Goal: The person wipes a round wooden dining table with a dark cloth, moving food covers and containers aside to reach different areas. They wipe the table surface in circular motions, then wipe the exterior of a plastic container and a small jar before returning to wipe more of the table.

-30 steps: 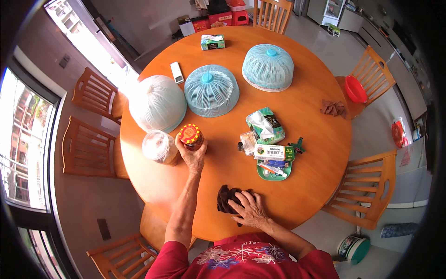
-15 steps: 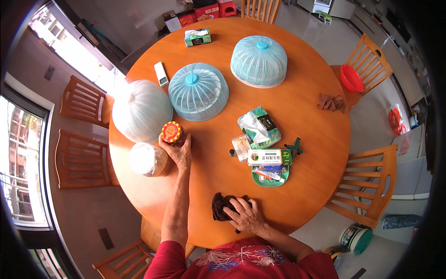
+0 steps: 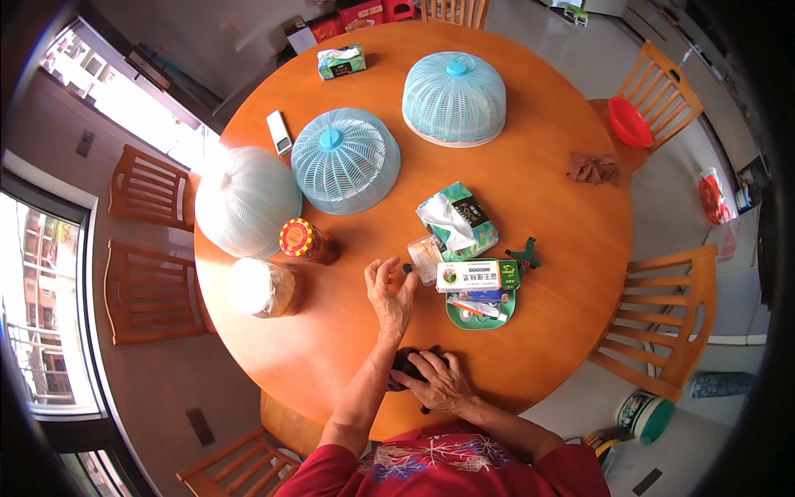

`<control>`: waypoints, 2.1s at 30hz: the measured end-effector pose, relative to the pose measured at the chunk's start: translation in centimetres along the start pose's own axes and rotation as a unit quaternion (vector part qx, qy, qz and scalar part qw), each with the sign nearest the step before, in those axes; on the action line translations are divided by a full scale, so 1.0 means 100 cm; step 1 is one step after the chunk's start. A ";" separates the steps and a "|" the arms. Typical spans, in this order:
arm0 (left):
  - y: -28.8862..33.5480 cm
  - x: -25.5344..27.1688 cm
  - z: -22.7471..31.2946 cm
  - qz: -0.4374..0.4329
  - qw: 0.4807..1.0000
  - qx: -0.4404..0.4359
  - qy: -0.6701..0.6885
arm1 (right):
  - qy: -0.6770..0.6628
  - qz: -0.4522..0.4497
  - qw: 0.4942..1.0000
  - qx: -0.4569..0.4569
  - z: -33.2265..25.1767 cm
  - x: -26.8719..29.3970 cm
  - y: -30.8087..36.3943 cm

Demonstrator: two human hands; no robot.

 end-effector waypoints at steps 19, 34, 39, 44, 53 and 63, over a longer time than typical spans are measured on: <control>0.086 0.120 0.060 0.037 0.932 0.134 0.335 | -0.178 0.273 0.945 0.026 -0.035 0.124 -0.093; 0.120 0.178 0.136 0.041 0.905 0.070 0.417 | -0.561 0.051 0.821 -0.093 -0.036 0.126 -0.034; 0.133 0.160 0.150 0.033 0.898 0.074 0.433 | -0.494 0.096 0.863 0.034 -0.078 0.154 -0.067; 0.141 0.157 0.148 0.035 0.868 0.100 0.485 | -0.310 0.220 0.922 0.077 -0.089 0.148 -0.047; 0.132 0.194 0.151 0.086 0.878 0.037 0.469 | -0.346 0.177 0.920 0.046 -0.056 0.133 -0.006; 0.159 0.136 0.143 -0.052 0.956 0.051 0.284 | -0.326 0.155 0.927 0.107 -0.102 0.186 -0.066</control>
Point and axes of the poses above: each hand's wrist, its own y-axis away from the middle knuckle, its own x-axis out of the back of the hand, z = x × y, the point moved 6 cm from there along -y, towards the middle knuckle, and after that the axes turned 4 degrees about y, right-handed, at the moved point
